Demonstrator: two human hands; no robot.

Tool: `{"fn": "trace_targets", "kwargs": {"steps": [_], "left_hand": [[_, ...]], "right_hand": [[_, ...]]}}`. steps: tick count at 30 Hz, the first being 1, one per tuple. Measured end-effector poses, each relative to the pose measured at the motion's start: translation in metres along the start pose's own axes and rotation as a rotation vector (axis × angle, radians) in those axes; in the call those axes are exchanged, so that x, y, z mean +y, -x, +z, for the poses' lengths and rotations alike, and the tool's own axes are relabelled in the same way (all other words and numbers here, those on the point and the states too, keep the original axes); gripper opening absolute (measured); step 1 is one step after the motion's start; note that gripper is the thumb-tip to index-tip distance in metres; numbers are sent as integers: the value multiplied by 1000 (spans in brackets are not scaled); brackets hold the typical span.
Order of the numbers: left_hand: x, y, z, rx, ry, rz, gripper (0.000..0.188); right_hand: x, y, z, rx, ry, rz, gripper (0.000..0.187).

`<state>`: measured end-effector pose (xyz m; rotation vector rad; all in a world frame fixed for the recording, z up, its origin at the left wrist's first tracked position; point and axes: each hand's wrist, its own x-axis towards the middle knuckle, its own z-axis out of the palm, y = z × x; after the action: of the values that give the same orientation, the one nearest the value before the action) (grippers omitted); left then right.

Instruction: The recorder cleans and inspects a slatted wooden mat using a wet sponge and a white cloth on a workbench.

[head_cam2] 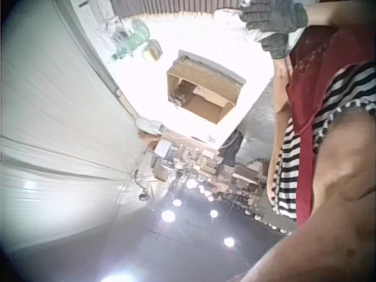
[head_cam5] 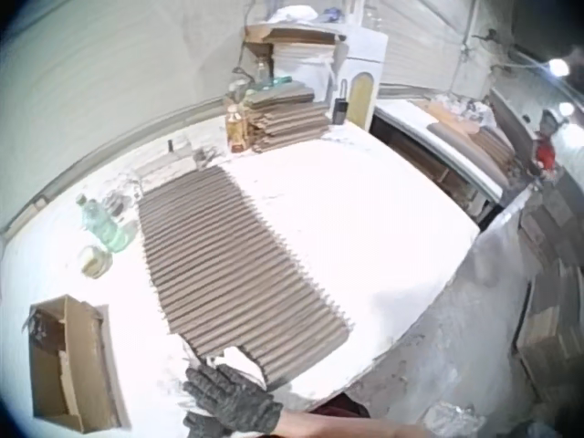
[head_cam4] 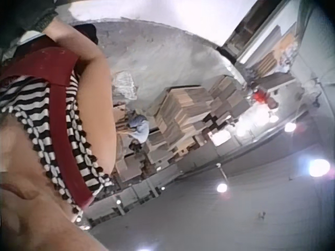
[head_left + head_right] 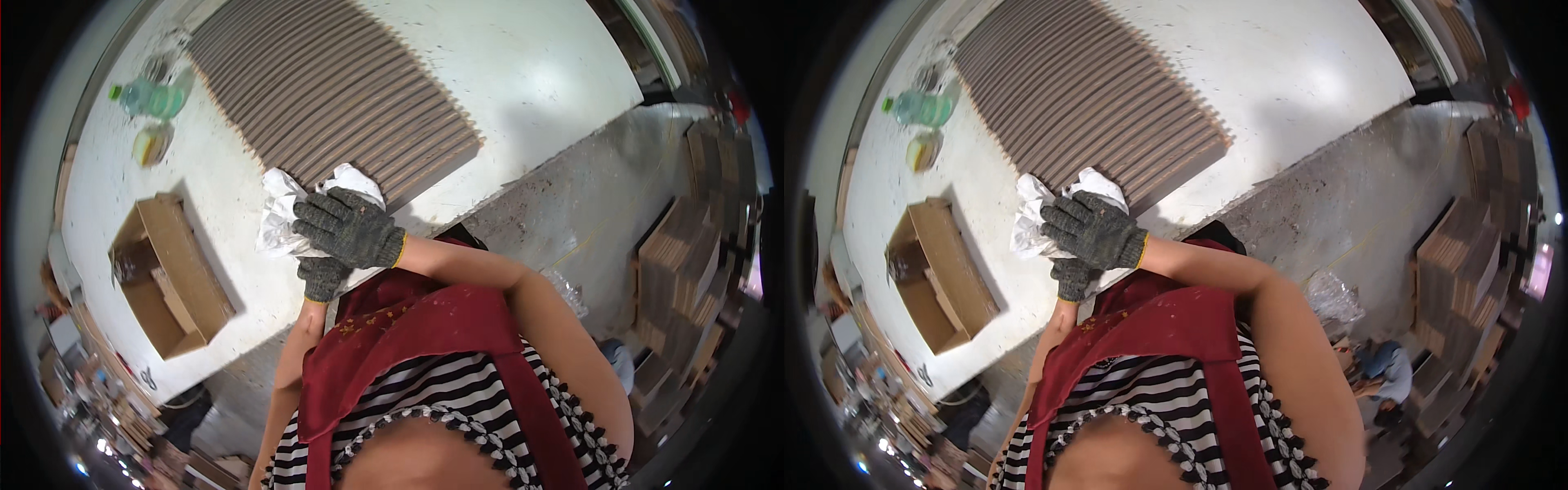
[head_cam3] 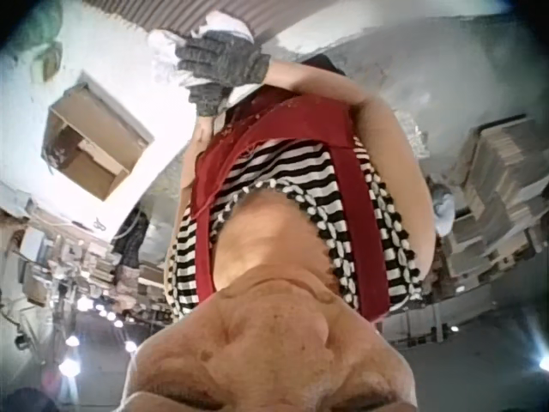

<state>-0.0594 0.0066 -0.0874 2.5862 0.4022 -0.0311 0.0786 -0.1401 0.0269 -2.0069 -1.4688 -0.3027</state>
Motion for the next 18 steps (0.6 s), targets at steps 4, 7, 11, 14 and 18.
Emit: {"fn": "trace_targets", "kwargs": {"steps": [4, 7, 11, 14, 18], "left_hand": [[58, -18, -38, -18, 272, -214, 127], [70, -25, -48, 178, 114, 76, 133], [69, -24, -47, 210, 131, 101, 131], [71, -27, -46, 200, 124, 74, 131], [59, -21, -44, 281, 150, 90, 122]], "right_hand": [[61, 37, -27, 94, 176, 69, 45], [112, 59, -61, 188, 312, 122, 45], [150, 65, -127, 24, 241, 453, 39], [225, 126, -129, -101, 532, 711, 34], [189, 104, -164, 714, 41, 757, 29]]}}
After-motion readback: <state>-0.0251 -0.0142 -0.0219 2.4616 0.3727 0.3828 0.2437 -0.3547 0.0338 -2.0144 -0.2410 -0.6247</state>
